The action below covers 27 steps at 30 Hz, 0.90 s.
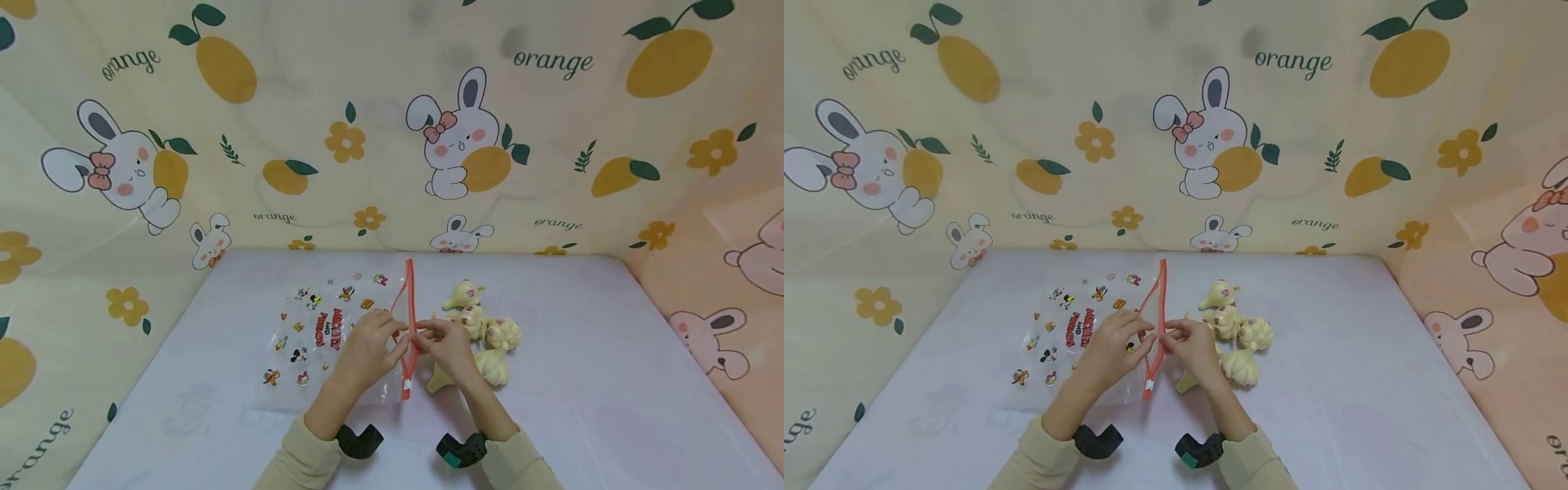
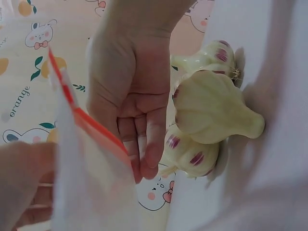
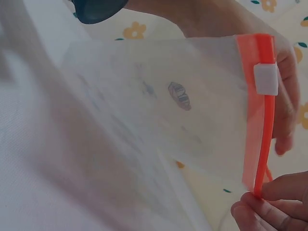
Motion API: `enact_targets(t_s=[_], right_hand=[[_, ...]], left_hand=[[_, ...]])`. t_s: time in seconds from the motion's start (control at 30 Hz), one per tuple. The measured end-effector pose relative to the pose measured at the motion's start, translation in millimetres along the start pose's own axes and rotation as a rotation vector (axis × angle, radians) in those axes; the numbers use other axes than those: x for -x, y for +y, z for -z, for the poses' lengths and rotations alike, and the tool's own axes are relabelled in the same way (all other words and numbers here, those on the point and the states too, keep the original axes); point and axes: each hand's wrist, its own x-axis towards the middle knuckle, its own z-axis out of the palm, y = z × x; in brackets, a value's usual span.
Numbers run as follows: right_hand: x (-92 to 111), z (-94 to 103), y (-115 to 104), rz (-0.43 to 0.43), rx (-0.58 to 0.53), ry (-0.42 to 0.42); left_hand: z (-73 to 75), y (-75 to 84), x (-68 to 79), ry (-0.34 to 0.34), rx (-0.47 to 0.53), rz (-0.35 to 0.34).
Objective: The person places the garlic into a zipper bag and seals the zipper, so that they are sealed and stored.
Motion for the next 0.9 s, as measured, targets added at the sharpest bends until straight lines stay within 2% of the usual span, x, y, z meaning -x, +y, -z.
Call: enact_targets(t_s=[0.23,0.47,0.57,0.67,0.8,0.9], right_hand=[[3.0,0.6,-2.4,-0.025,-0.012,0.017],[3.1,0.5,-2.5,-0.032,-0.016,0.022],[3.4,-0.1,-2.7,-0.034,-0.034,0.019],[3.2,-0.5,-2.6,-0.031,-0.046,0.017],[2.5,-0.5,-2.9,-0.032,-0.044,0.034],[2.3,-0.5,-3.3,-0.044,-0.041,0.045]], left_hand=[[3.0,5.2,3.2,-0.041,0.026,0.141],[6.5,6.0,4.4,-0.161,0.174,0.409],[9.1,5.8,4.1,-0.181,0.247,0.491],[10.7,6.8,3.5,-0.17,0.285,0.521],[11.8,9.4,0.9,-0.131,0.309,0.509],[13.4,10.9,-0.7,-0.112,0.396,0.556]])
